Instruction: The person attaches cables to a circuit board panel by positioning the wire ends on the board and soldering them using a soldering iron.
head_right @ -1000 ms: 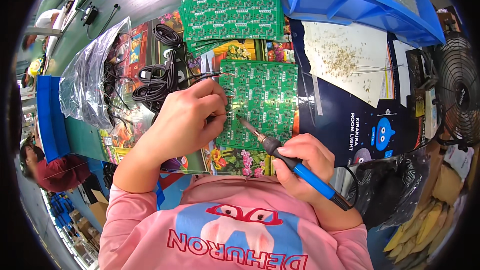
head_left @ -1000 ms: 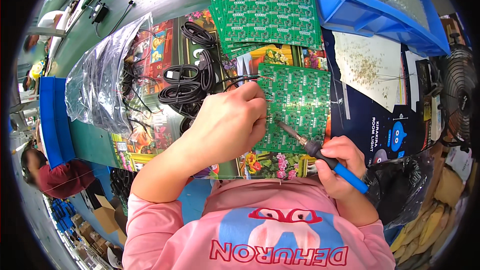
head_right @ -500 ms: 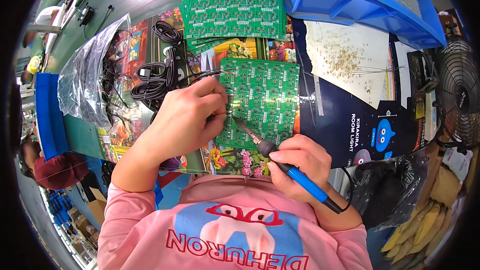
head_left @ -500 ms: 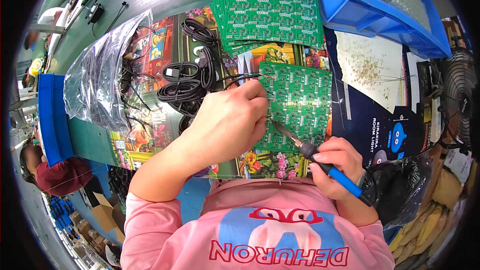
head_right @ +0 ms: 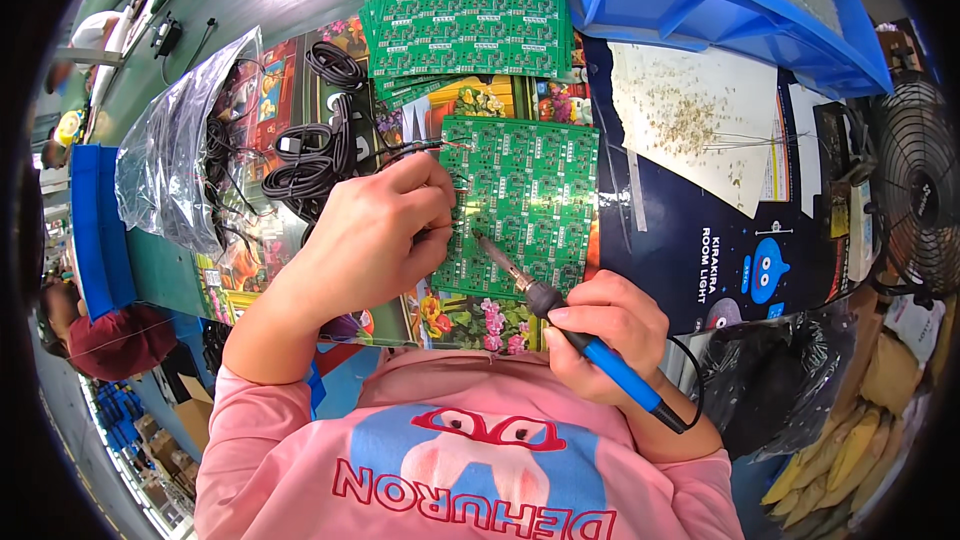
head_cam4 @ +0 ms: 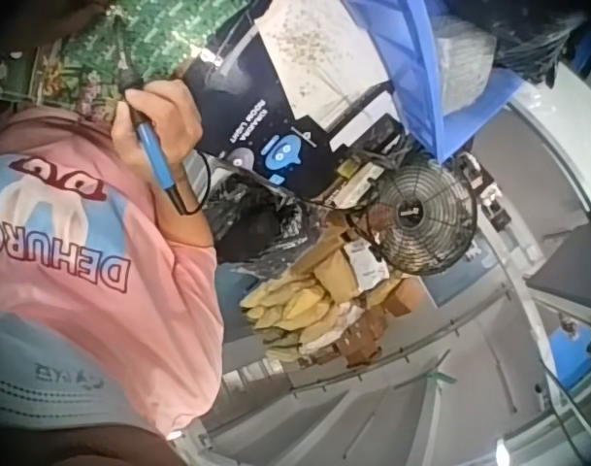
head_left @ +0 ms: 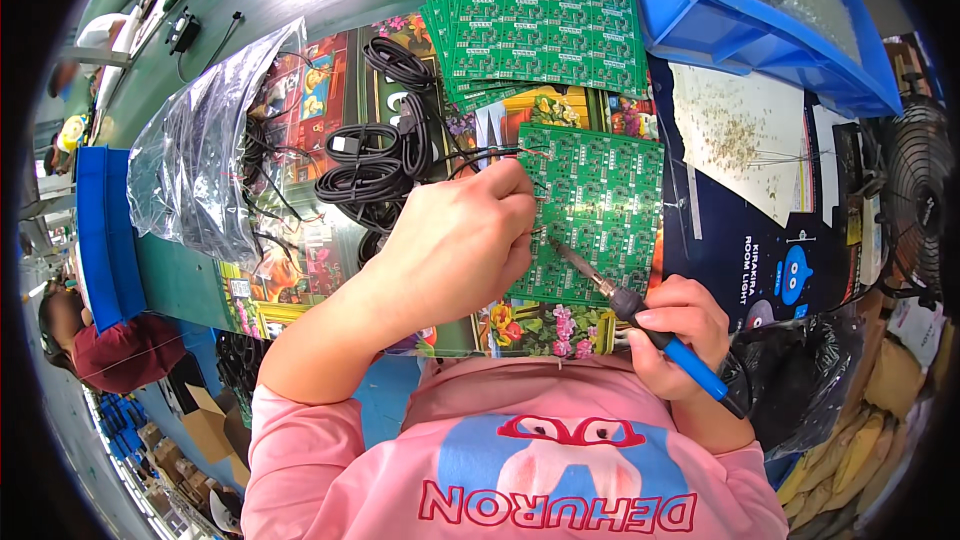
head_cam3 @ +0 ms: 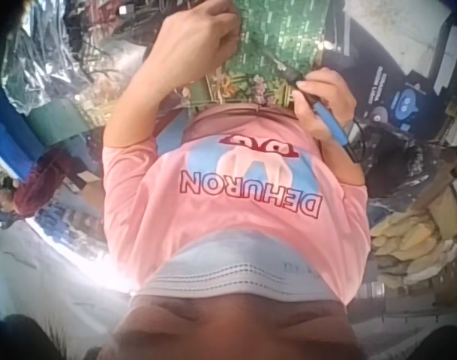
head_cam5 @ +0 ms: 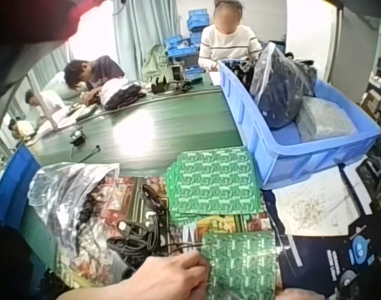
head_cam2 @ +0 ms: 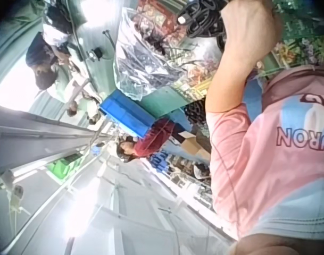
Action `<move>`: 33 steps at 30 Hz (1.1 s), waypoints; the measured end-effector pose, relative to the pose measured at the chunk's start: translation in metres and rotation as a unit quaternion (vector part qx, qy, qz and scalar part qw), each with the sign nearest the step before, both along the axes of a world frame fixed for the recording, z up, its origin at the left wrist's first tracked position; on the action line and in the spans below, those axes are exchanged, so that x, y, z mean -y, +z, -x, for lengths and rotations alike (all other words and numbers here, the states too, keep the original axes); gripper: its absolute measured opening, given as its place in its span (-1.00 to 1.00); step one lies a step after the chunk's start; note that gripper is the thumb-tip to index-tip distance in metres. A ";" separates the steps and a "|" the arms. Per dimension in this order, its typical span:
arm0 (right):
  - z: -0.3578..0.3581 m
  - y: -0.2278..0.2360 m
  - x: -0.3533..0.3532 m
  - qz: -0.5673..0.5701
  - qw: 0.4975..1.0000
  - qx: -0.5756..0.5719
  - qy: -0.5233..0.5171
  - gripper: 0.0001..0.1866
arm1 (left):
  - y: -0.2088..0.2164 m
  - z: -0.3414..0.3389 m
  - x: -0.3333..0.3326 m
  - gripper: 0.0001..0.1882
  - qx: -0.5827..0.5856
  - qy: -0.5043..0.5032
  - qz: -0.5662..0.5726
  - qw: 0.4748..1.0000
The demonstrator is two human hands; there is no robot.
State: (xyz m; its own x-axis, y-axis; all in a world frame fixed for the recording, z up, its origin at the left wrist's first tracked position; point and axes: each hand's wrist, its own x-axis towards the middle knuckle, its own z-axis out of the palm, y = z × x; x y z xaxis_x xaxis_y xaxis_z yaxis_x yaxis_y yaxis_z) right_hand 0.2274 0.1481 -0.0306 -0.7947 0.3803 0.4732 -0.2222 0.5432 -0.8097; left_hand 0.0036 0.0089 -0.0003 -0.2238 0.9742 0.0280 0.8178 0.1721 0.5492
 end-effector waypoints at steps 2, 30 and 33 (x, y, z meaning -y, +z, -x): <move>0.000 0.000 0.000 0.000 1.000 0.000 -0.001 -0.67 | -0.001 0.000 -0.001 -0.91 -0.001 -0.001 0.003 1.000; -0.005 0.000 0.000 0.012 1.000 0.017 -0.020 -0.69 | 0.000 -0.004 -0.001 -0.85 -0.010 0.003 -0.005 1.000; -0.005 0.000 0.000 0.017 1.000 0.020 -0.016 -0.69 | -0.002 -0.005 -0.002 -0.85 -0.025 0.009 -0.001 1.000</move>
